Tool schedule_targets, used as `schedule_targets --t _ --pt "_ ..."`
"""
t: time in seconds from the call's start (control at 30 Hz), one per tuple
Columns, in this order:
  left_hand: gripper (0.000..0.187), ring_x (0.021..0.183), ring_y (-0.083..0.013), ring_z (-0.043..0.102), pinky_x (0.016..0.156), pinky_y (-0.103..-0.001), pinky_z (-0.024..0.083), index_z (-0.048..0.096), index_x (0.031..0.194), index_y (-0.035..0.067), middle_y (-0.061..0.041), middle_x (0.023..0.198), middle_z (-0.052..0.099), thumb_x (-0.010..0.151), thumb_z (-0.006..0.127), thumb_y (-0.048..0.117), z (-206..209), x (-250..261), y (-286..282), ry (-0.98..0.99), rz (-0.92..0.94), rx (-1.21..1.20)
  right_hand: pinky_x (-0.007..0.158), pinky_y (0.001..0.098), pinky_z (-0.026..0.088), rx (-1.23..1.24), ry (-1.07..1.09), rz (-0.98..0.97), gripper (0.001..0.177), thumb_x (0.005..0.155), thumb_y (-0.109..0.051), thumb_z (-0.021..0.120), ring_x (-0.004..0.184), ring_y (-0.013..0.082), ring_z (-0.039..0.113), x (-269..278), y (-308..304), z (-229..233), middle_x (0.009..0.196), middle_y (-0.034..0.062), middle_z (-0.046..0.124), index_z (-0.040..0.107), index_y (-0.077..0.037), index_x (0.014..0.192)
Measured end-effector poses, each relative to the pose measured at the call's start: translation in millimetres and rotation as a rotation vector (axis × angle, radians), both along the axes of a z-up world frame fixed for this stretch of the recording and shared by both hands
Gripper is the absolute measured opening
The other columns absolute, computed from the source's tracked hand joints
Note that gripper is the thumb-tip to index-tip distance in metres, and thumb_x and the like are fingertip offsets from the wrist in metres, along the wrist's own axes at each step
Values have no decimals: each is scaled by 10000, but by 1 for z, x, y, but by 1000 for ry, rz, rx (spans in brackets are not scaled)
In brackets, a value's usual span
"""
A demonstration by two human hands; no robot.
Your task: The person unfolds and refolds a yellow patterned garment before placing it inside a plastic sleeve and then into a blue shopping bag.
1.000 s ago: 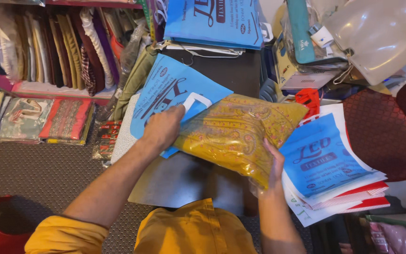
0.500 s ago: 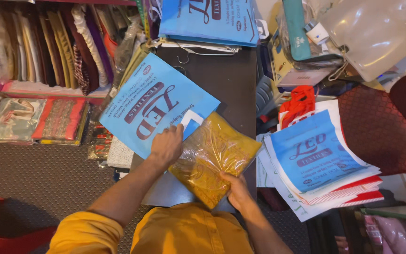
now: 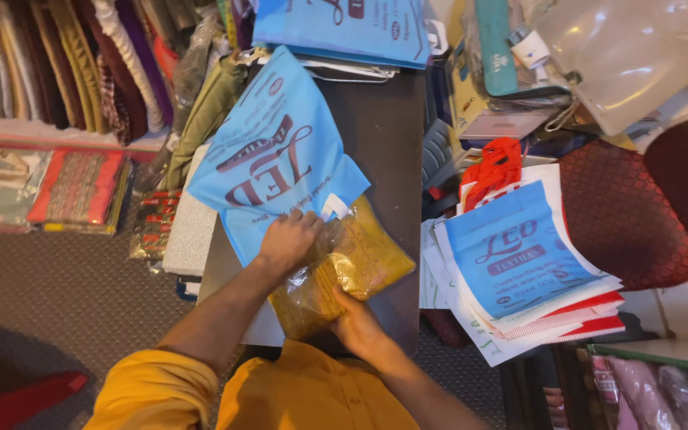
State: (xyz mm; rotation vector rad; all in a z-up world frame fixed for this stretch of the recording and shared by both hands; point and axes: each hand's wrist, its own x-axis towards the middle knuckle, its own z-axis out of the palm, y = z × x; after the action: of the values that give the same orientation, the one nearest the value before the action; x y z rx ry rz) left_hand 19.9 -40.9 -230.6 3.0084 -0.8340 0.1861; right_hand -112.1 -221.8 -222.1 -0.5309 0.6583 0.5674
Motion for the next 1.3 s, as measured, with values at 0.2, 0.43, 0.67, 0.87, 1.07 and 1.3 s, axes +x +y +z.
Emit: schedule_targets --t 0.2,0.43,0.67,0.87,1.07,1.3 --pt "601 1092 -376 621 923 -542 514 518 1305 72 -208 1254 630 749 577 -149 41 -35 41 -65 196 -158 903 333 535 -476 -80 921 610 840 -546 649 1039 209 705 19 -74 52 1151 109 775 762 -38 1157" --pt "788 1240 -479 555 992 -582 507 406 1483 5 -265 1424 482 844 768 288 56 -76 60 195 808 -522 627 304 618 -781 -473 1306 332 871 -258 671 726 246 765 128 -156 18 907 184 778 689 -10 1092" --pt "658 1180 -422 662 994 -560 546 491 1472 56 -192 1294 644 894 717 273 34 -79 47 358 1138 -812 932 317 608 -1588 -759 724 767 803 -342 849 1095 187 716 247 -101 -29 1295 16 709 511 -327 1491" --pt "514 1183 -418 659 1021 -558 536 520 1431 137 -156 1225 720 930 628 166 -5 -73 48 395 1288 -904 745 228 618 -1733 -710 677 168 834 -338 789 724 25 739 274 -82 -53 689 -163 741 783 -429 976" --pt "458 1118 -400 698 968 -526 559 557 1321 157 -163 1082 752 877 636 81 -12 -76 55 377 1241 -961 810 544 532 -1810 -779 898 192 825 -361 743 942 439 709 242 -111 -43 835 162 749 649 -196 795" --pt "418 1042 -388 730 913 -527 581 523 1146 110 -123 979 778 783 729 88 -6 -114 55 659 1058 -836 841 470 559 -1735 -667 1138 331 827 -360 734 885 344 753 120 -184 -37 685 54 756 474 -158 800"
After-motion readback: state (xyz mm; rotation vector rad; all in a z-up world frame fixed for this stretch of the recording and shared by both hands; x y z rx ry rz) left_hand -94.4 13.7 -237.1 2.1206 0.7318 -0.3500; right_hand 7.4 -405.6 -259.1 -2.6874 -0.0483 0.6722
